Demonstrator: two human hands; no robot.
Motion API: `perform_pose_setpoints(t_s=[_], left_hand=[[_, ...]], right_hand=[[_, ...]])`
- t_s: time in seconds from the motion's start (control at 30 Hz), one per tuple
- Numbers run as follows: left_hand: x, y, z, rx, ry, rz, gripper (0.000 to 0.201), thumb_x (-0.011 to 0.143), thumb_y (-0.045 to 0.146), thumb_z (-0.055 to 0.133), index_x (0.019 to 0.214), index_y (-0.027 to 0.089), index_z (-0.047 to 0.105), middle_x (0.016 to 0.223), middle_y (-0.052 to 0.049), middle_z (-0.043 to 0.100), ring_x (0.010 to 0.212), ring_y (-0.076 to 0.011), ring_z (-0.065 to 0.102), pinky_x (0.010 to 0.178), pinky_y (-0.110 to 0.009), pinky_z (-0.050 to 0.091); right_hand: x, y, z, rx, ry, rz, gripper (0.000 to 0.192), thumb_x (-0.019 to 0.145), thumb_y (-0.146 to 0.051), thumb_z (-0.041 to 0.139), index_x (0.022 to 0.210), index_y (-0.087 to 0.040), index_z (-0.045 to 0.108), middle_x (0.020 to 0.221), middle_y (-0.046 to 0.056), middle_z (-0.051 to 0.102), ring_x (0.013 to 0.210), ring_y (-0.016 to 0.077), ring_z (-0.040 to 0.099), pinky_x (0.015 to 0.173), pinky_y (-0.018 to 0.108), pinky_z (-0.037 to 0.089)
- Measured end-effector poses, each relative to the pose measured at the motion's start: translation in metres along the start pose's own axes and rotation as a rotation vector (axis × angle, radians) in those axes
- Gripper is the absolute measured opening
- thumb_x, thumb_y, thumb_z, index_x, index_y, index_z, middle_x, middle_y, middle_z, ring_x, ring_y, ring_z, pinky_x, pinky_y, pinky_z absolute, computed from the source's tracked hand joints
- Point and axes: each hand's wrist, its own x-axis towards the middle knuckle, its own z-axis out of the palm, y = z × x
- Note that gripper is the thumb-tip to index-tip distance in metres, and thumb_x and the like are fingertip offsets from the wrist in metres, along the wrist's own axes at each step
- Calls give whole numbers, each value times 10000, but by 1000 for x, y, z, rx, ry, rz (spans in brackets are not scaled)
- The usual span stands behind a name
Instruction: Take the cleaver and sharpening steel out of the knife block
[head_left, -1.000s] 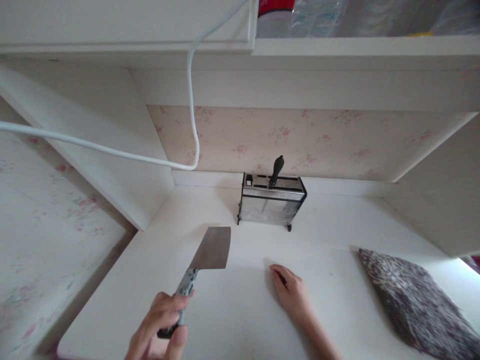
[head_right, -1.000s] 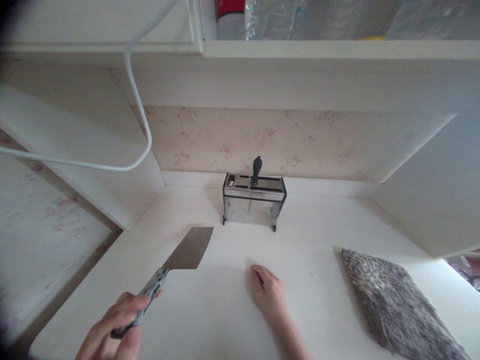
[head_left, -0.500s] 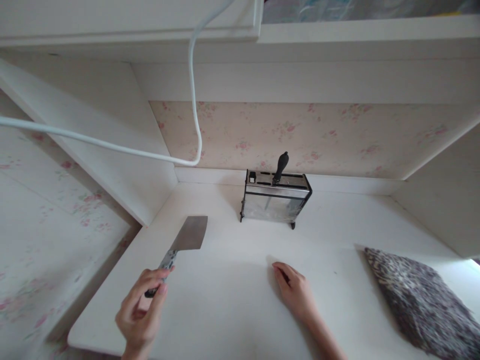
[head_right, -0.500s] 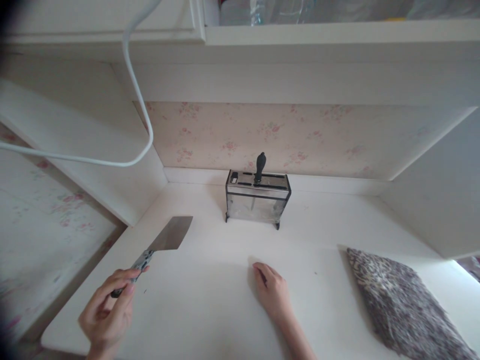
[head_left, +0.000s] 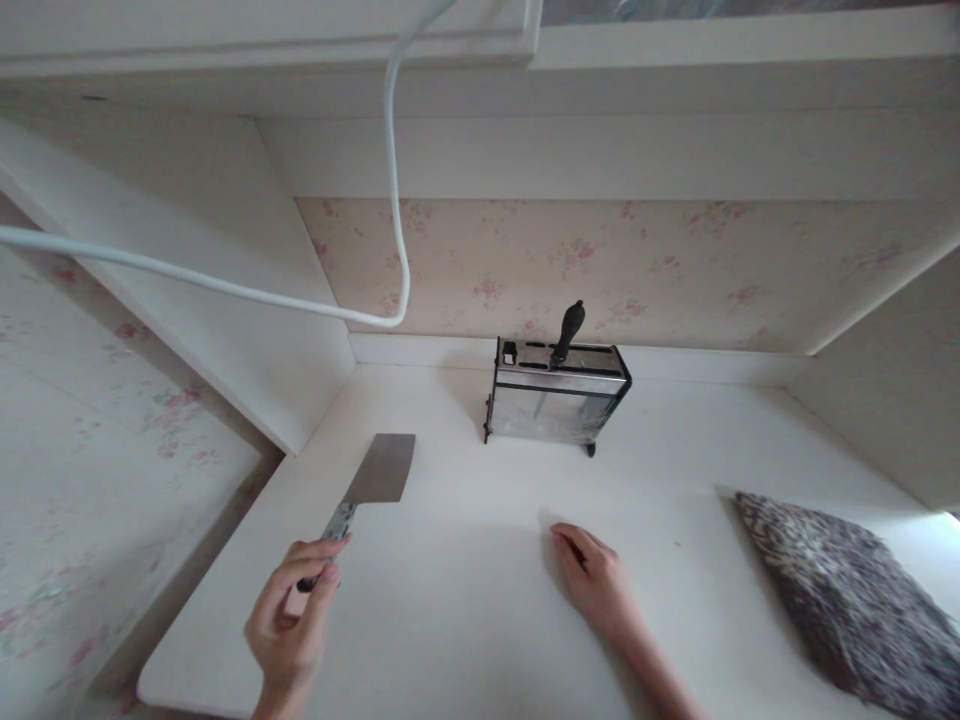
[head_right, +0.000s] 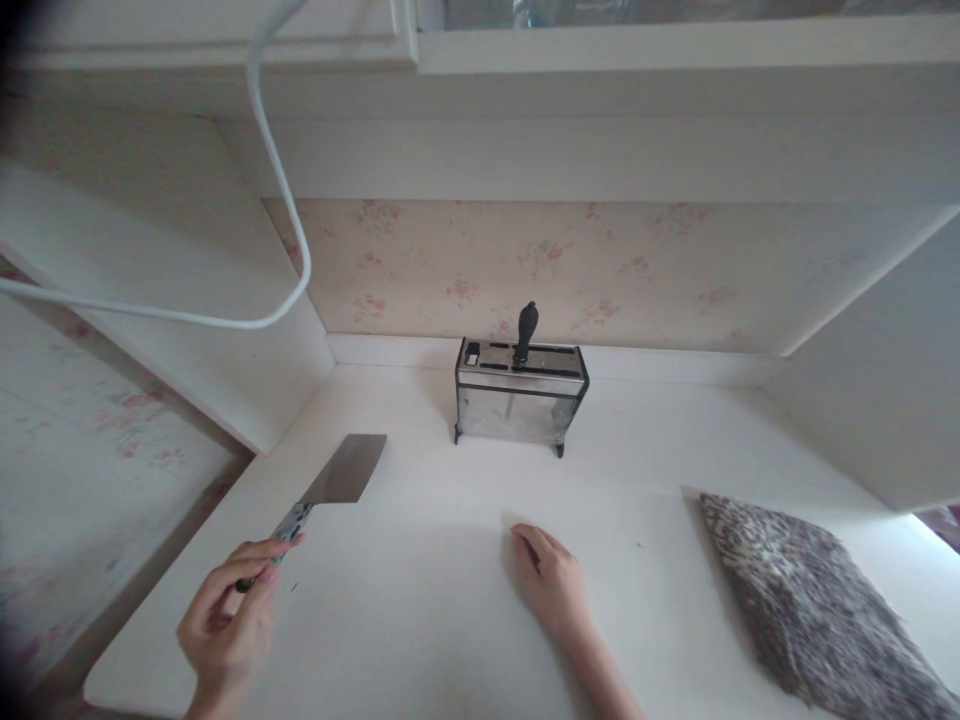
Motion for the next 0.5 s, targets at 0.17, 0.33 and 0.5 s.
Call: perform_pose_setpoints(t_s=[0.17,0.33,0.5], left_hand=[[-13,-18,-9,76,10,-233,84,767,245,682,785,194,617,899,-47,673,876,-228,657,768,-363,534],[-21,-27,-14,210,72,-430,235,717,354,732,845,192,621,910,-36,664,875,-209,641,780,-317,519],[-13,-31,-17,485,-81,-494,402,735,503,671,979,186,628,971,-67,677,863,-219,623,728,-310,509]], right_hand=[[1,2,2,-12,-10,7,353,954,-434,388,1013,-226,666,1029,53,702,918,205,666,826,327,515],[1,3,3,-20,-24,17,363,953,-437,378,1014,-222,664,1036,56,699,923,207,663,830,335,510],[1,-2,2,-8,-29,34,384,947,-444,371,1006,-216,674,1025,67,698,912,211,661,822,339,503]])
